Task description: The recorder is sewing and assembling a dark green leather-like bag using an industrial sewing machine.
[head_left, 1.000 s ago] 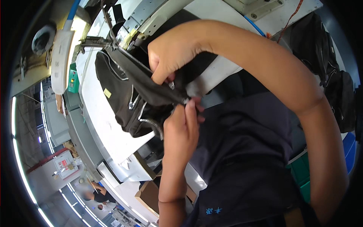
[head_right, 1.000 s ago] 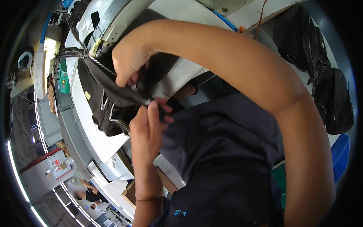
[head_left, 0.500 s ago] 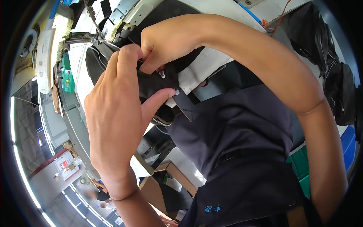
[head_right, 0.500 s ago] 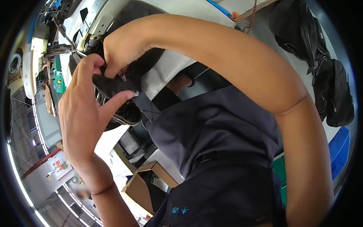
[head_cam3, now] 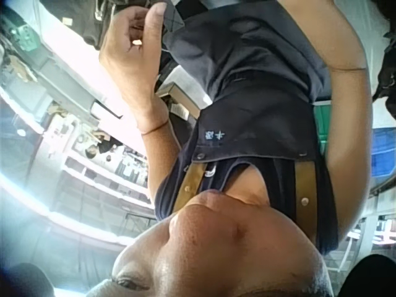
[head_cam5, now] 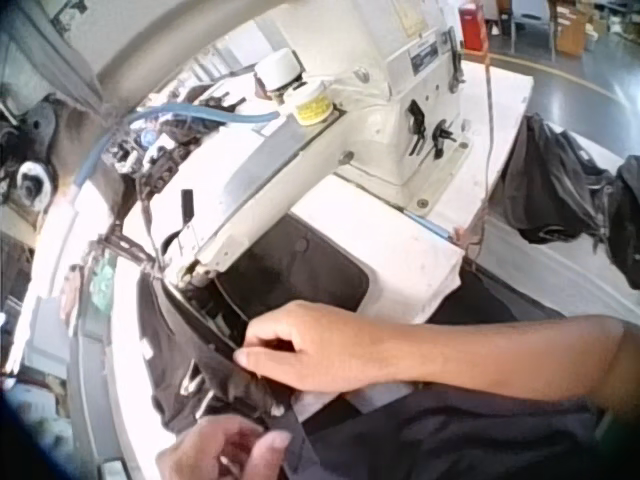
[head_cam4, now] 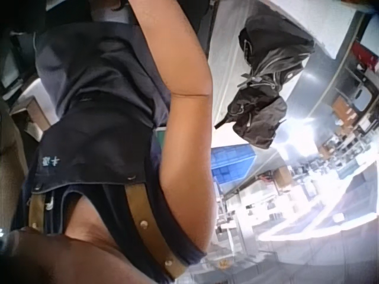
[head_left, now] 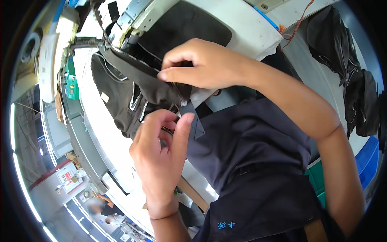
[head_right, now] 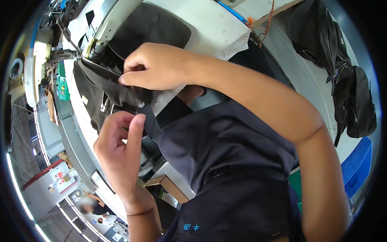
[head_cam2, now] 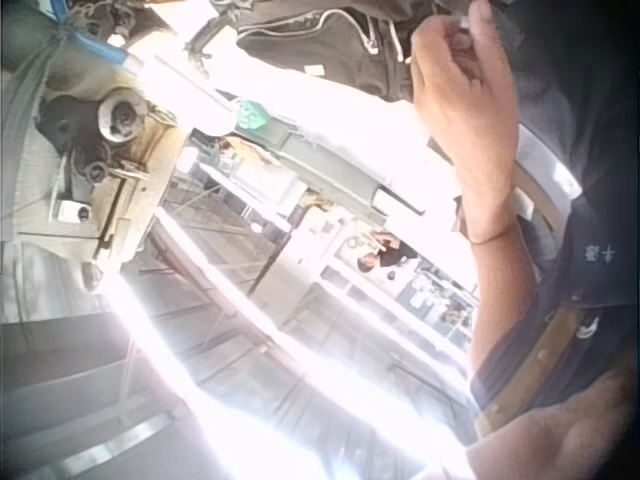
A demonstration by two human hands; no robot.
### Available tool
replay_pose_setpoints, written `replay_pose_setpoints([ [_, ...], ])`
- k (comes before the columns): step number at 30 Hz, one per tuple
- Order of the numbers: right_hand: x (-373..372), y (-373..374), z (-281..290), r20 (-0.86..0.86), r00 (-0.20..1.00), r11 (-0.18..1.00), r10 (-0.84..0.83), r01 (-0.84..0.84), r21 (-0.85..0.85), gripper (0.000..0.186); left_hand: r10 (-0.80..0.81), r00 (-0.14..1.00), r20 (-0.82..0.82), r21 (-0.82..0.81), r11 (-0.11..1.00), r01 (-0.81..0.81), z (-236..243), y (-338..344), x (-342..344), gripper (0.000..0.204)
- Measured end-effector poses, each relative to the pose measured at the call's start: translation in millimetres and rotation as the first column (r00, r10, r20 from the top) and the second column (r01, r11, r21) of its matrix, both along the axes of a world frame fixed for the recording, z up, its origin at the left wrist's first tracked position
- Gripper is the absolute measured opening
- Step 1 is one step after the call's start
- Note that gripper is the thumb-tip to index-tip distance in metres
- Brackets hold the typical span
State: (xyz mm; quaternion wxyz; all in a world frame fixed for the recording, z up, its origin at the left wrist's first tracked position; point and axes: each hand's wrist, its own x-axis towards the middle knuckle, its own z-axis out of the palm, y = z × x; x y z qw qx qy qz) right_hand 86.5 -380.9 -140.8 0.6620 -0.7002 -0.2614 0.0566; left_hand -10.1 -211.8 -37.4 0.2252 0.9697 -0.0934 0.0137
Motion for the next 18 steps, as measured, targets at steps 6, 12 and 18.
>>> replay_pose_setpoints([
  [6, -31, 8, 0, -0.051, 0.982, 0.978, -0.179, 0.184, 0.103, 0.021, -0.022, 1.0, 0.02, -0.097, 0.995, 0.024, -40, -4, -5, 0.028],
  [12, -43, 20, 1, -0.095, 0.975, 0.941, -0.199, 0.218, 0.261, 0.023, -0.044, 0.989, 0.142, -0.106, 0.993, 0.059, -50, -2, -15, 0.024],
  [18, -37, 21, 4, -0.315, 0.948, 0.883, -0.047, 0.187, 0.431, 0.033, -0.067, 0.988, 0.137, -0.131, 0.988, 0.085, -51, -6, -15, 0.022],
])
